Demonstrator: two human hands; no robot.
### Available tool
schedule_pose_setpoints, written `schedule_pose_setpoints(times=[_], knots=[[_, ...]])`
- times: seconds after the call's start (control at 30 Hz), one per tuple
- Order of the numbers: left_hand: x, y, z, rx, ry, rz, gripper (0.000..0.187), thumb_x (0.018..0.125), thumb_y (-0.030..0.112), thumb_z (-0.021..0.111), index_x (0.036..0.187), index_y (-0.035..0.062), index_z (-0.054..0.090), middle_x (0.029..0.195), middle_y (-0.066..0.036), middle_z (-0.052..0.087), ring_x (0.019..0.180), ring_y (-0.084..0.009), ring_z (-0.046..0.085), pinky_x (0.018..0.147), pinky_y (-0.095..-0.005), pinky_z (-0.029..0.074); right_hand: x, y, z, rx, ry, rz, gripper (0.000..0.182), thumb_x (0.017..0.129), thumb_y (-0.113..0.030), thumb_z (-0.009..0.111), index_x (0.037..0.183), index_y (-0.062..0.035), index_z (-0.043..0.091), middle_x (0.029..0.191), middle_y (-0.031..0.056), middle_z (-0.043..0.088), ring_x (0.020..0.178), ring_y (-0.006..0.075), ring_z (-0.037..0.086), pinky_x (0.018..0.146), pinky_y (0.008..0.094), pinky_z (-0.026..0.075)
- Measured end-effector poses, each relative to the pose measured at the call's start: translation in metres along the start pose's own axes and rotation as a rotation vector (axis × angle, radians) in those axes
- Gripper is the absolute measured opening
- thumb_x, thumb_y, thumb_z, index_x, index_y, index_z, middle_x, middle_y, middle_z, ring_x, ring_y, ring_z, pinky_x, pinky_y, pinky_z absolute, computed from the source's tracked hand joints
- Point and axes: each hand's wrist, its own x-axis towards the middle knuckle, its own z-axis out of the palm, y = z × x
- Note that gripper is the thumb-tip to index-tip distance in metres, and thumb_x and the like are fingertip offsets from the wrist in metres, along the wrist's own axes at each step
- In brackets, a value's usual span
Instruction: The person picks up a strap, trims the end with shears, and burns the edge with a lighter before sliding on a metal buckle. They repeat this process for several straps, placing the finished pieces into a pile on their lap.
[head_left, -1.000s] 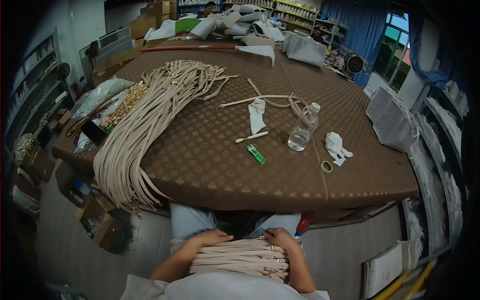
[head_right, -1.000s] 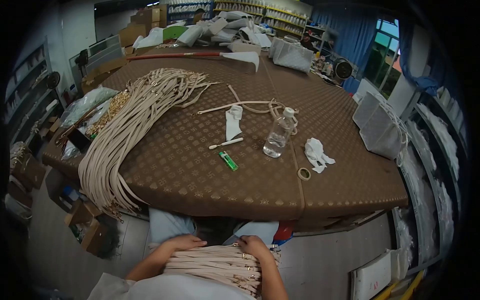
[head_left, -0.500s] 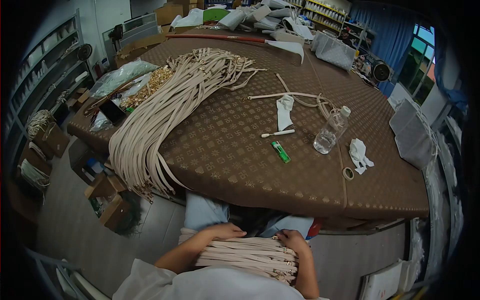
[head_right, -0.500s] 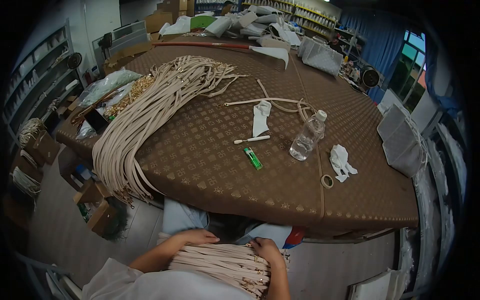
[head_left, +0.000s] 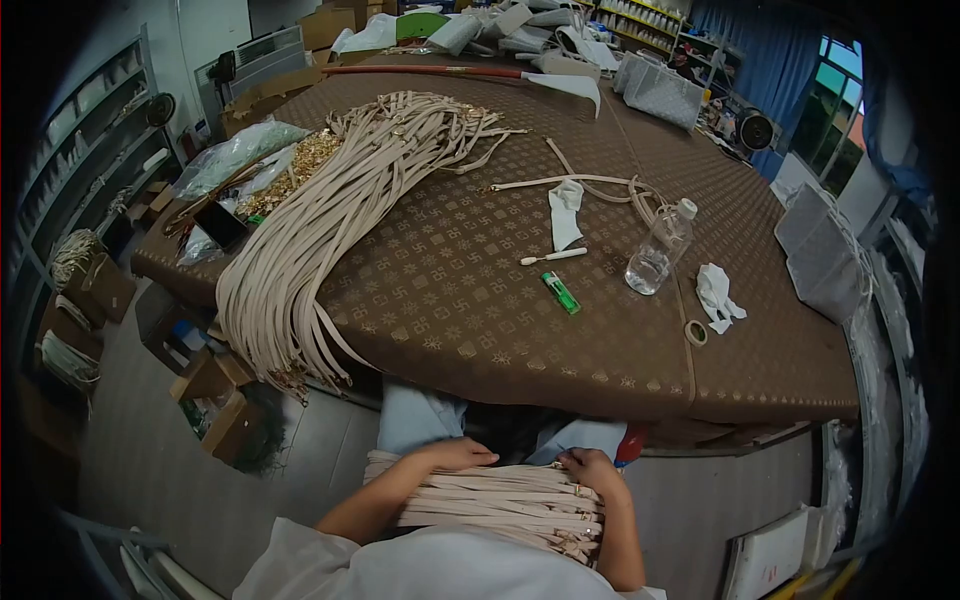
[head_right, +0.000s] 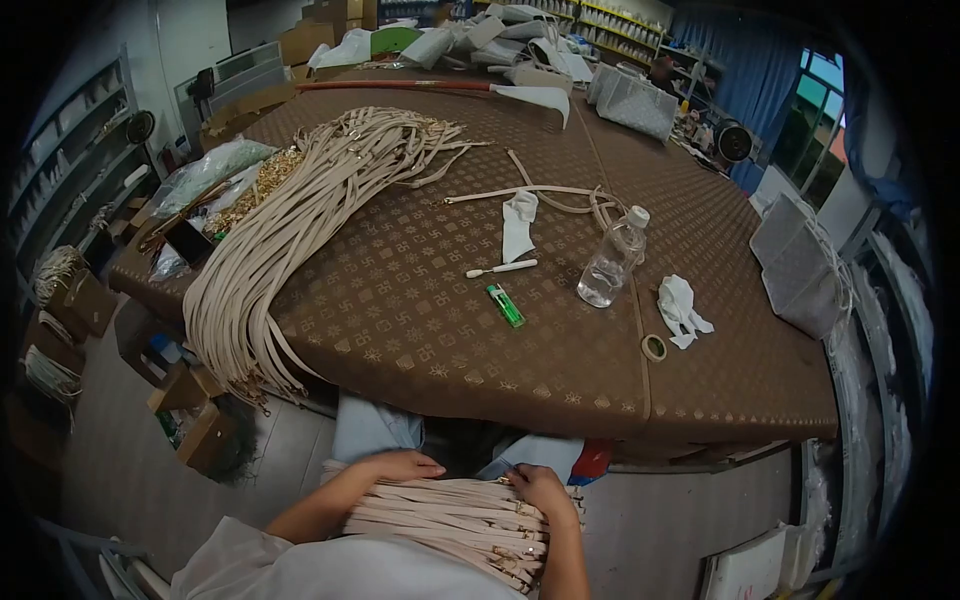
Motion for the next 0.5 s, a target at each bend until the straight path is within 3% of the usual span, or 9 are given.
schedule_pose_setpoints(times=[0.07,0.17,0.23,0.5], knots=[[-0.001,0.002,-0.001,-0.002,-0.044,-0.031,0.046,0.086,0.045,0.044,0.105,0.0059,0.057,0.095,-0.008,0.062,0.085,-0.0153,0.053,0.078,-0.0263,0.041,-0.001,-0.002,-0.002,-0.020,-0.047,0.083,0.030,0.082,-0.028,0.055,0.093,-0.0005,0.060,0.081,0.0187,0.060,0.071,0.0263,0.055,0.070,0.0312,0.042],[0.004,-0.003,0.000,-0.031,-0.039,-0.013,0.045,0.086,0.044,0.044,0.106,0.0066,0.057,0.097,-0.008,0.062,0.087,-0.0153,0.054,0.080,-0.0260,0.040,-0.003,-0.003,-0.004,0.018,-0.037,0.081,0.030,0.082,-0.027,0.055,0.093,-0.0002,0.060,0.081,0.0186,0.060,0.072,0.0253,0.056,0.070,0.0309,0.042],[0.009,-0.013,0.004,-0.019,0.072,0.094,0.048,0.084,0.048,0.045,0.096,0.0045,0.060,0.083,-0.007,0.062,0.074,-0.0150,0.052,0.071,-0.0286,0.042,-0.001,0.002,-0.002,-0.004,-0.032,0.079,0.029,0.082,-0.027,0.055,0.093,-0.0002,0.060,0.081,0.0184,0.060,0.072,0.0254,0.056,0.070,0.0307,0.042],[0.006,-0.015,0.001,-0.040,0.029,0.095,0.049,0.085,0.048,0.043,0.097,0.0038,0.060,0.084,-0.008,0.062,0.075,-0.0161,0.053,0.072,-0.0287,0.042,0.002,-0.003,-0.001,-0.027,-0.032,0.049,0.029,0.082,-0.027,0.055,0.093,-0.0007,0.060,0.079,0.0182,0.060,0.072,0.0265,0.056,0.069,0.0310,0.042]])
